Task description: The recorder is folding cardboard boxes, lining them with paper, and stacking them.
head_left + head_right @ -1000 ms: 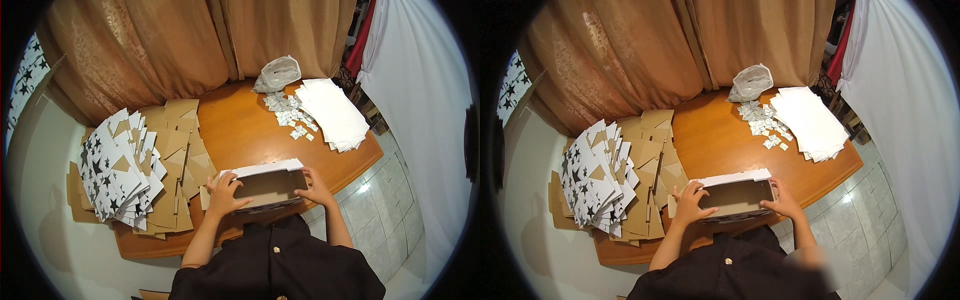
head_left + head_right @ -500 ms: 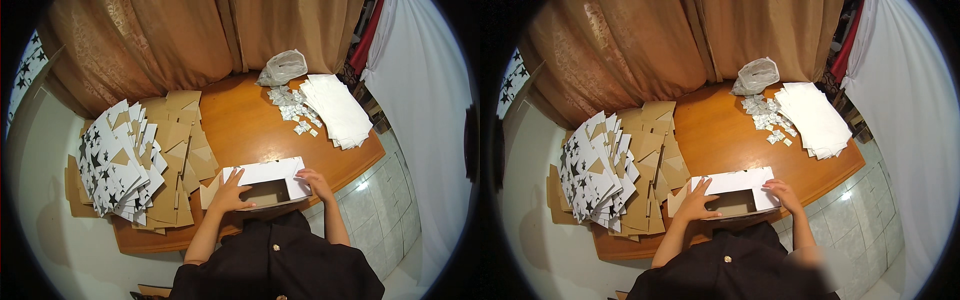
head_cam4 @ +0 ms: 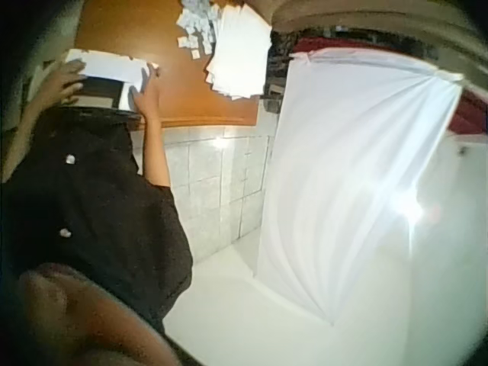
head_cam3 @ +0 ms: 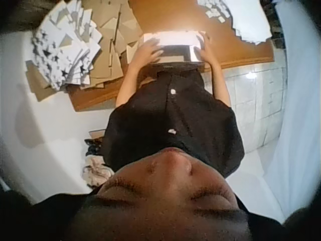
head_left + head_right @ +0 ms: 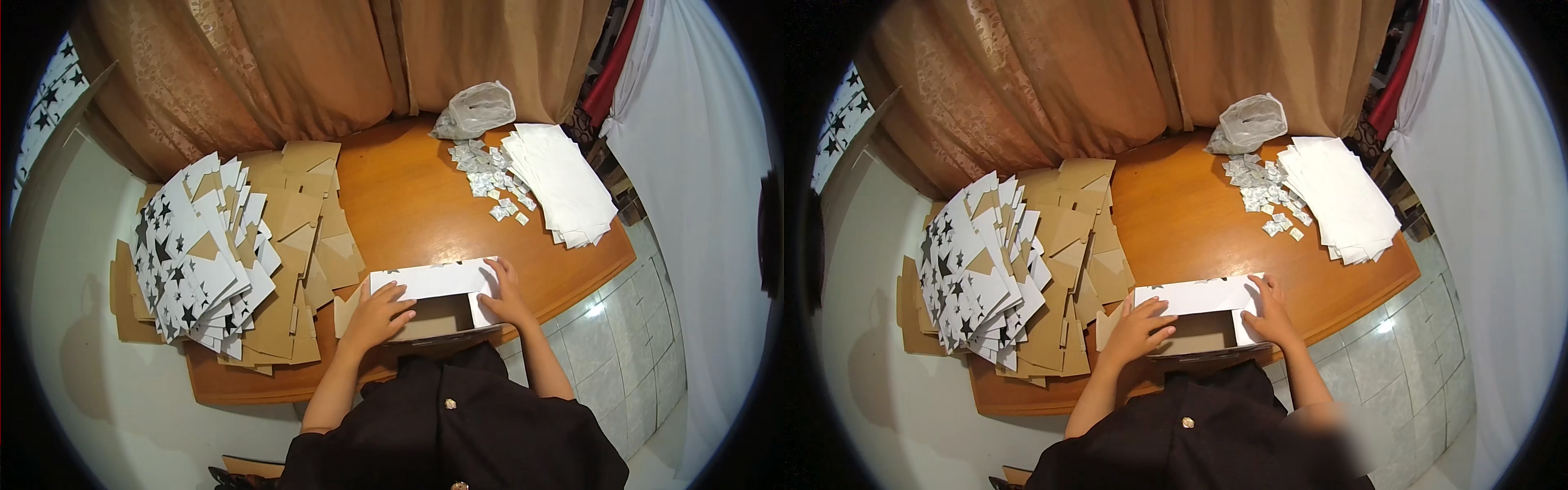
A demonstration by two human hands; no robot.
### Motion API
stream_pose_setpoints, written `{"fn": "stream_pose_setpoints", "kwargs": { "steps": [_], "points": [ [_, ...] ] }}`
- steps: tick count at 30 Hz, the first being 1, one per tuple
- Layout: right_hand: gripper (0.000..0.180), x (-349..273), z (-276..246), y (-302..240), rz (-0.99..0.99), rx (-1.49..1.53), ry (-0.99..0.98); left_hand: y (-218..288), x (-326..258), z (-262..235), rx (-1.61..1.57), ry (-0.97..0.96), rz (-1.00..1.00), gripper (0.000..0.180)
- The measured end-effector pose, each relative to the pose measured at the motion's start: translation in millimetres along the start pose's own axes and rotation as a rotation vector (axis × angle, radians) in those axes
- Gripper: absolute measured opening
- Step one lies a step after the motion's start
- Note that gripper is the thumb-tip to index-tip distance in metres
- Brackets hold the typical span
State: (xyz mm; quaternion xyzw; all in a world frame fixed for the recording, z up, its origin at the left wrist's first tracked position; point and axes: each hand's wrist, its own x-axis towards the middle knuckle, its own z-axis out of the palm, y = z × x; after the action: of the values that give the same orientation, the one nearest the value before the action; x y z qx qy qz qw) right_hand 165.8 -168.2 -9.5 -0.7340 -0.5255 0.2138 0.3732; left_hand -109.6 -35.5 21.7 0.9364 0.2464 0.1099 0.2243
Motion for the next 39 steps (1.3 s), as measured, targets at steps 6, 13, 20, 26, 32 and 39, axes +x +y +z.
{"fn": "stream_pose_setpoints", "kwargs": {
  "steps": [6,13,20,26,32,39],
  "points": [
    [0.069,-16.1,-1.6,7.9,0.027,0.047,0.008,-17.0,-39.9,-52.4,-0.108,0.48,-0.222,0.028],
    [0.061,-13.8,6.5,15.2,-0.001,0.055,0.042,-39.9,-30.6,35.5,-1.038,0.424,-0.652,0.082],
    [0.046,-16.0,5.7,16.7,0.005,0.188,0.118,-48.1,-4.6,68.6,-0.957,0.207,-0.622,0.098],
    [0.064,-42.5,-3.6,28.4,-0.062,0.428,0.407,-38.4,-5.2,61.4,-0.749,0.192,-0.619,0.089],
    [0.035,-50.9,0.8,-3.0,-0.17,0.061,0.41,-34.1,-28.1,53.7,-1.167,0.481,-0.604,0.073],
    [0.029,-43.1,14.0,-2.1,-0.358,-0.337,0.144,-16.4,-46.2,34.5,0.057,0.357,0.058,0.069]
  ]
}}
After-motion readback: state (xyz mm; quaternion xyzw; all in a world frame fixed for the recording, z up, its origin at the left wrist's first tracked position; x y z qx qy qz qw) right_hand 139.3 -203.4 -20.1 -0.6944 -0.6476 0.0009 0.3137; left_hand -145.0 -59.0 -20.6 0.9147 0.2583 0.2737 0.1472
